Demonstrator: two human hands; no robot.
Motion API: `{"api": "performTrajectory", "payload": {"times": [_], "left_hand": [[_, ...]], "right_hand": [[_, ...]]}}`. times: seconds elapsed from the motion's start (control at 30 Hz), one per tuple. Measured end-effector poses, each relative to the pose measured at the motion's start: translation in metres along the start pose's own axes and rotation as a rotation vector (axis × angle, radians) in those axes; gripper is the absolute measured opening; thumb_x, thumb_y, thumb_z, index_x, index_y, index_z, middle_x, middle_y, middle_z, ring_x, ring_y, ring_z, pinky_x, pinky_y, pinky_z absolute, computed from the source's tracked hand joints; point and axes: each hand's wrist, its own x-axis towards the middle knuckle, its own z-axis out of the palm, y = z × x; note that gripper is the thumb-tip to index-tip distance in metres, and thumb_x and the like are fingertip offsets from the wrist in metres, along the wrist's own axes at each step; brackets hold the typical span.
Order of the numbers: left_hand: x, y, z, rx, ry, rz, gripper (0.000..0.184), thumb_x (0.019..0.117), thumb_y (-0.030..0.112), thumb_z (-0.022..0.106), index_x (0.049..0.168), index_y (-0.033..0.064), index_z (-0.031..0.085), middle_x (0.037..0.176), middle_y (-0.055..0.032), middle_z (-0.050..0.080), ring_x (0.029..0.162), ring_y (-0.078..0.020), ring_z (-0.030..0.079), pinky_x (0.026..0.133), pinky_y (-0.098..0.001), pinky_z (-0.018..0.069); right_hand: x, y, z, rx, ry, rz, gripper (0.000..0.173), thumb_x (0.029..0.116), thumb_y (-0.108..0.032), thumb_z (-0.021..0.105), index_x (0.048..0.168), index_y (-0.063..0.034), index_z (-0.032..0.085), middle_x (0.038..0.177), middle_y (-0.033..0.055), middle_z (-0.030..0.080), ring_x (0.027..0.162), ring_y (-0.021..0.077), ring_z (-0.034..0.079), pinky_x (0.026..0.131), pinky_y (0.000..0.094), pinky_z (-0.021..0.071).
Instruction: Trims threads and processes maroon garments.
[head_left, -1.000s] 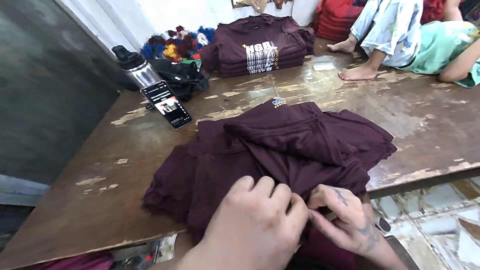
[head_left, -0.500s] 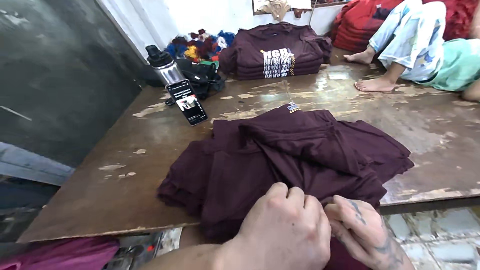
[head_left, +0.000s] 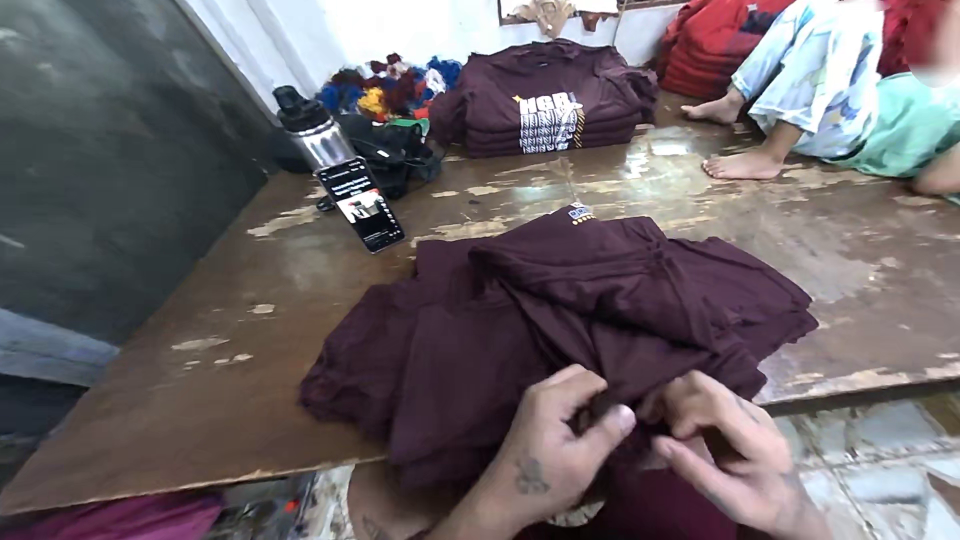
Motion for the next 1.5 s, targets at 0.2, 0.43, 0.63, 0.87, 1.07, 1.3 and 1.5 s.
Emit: {"api": "performTrajectory", "payload": {"times": [0.2,0.43,0.63,0.87,1.07,1.3,1.5], "left_hand": [[-0.014,-0.018,0.007,-0.583,0.019,-0.106,0.012,0.0963,0.030,0.069,0.095,0.0183,0.073,0.067,0.0097,0.066,0.055,0.0035,0.062,0.051,-0.0146,0.0544],[-0.014,-0.019,-0.004,-0.677,-0.068,-0.150,0.012,0.0993,0.028,0.066,0.102,0.0181,0.071,0.075,0.0083,0.069,0.059,0.0008,0.066,0.054,-0.0164,0.0573],[-0.006,0.004,-0.018,0.654,0.001,0.071,0.039,0.0967,0.035,0.059,0.122,0.0046,0.064,0.090,-0.0059,0.068,0.072,-0.0123,0.063,0.059,-0.0291,0.0516],[-0.006,0.041,-0.029,1.058,-0.256,0.416,0.026,0.0966,0.020,0.055,0.111,0.0139,0.076,0.085,-0.0064,0.069,0.068,-0.0235,0.064,0.053,-0.0354,0.0457],[-0.009,0.024,-0.029,0.815,-0.080,0.280,0.029,0.1009,0.029,0.055,0.115,0.0087,0.071,0.087,-0.0064,0.069,0.072,-0.0147,0.065,0.059,-0.0280,0.0520],[-0.012,-0.005,0.014,0.053,0.072,0.157,0.023,0.0983,0.026,0.064,0.087,0.0054,0.063,0.070,0.0042,0.056,0.060,0.0068,0.049,0.054,-0.0079,0.0413],[0.003,0.005,0.007,0.202,0.179,0.138,0.042,0.1026,0.043,0.057,0.088,0.0049,0.067,0.071,0.0039,0.061,0.061,0.0061,0.052,0.055,-0.0104,0.0432]], "right_hand": [[0.018,-0.009,0.011,-0.289,0.018,0.045,0.059,0.0998,-0.060,0.052,0.100,-0.0023,0.064,0.086,0.0100,0.065,0.076,0.0106,0.063,0.067,0.0210,0.0533],[0.009,-0.008,-0.010,-0.152,-0.137,-0.068,0.025,0.1066,-0.019,0.050,0.092,-0.0033,0.063,0.098,0.0133,0.070,0.098,0.0161,0.069,0.089,0.0226,0.0554],[-0.004,-0.011,-0.002,-0.087,-0.027,-0.064,0.020,0.1025,-0.023,0.058,0.095,-0.0059,0.065,0.088,0.0091,0.058,0.087,0.0130,0.060,0.078,0.0190,0.0510],[-0.004,-0.014,0.003,-0.135,0.015,-0.084,0.019,0.1000,-0.022,0.059,0.089,-0.0076,0.065,0.078,0.0059,0.053,0.077,0.0134,0.056,0.071,0.0204,0.0479],[-0.017,-0.020,-0.003,-0.111,-0.031,-0.184,0.045,0.1078,-0.042,0.048,0.077,-0.0113,0.060,0.066,0.0027,0.050,0.071,0.0141,0.056,0.076,0.0266,0.0490],[0.039,-0.005,0.008,-0.235,-0.045,0.028,0.032,0.0864,-0.002,0.060,0.116,0.0031,0.069,0.085,0.0144,0.070,0.075,0.0225,0.068,0.071,0.0322,0.0567],[0.041,0.013,-0.006,0.273,-0.062,0.182,0.038,0.1005,-0.006,0.048,0.135,0.0100,0.052,0.075,-0.0008,0.061,0.067,-0.0059,0.053,0.065,0.0118,0.0469]]}}
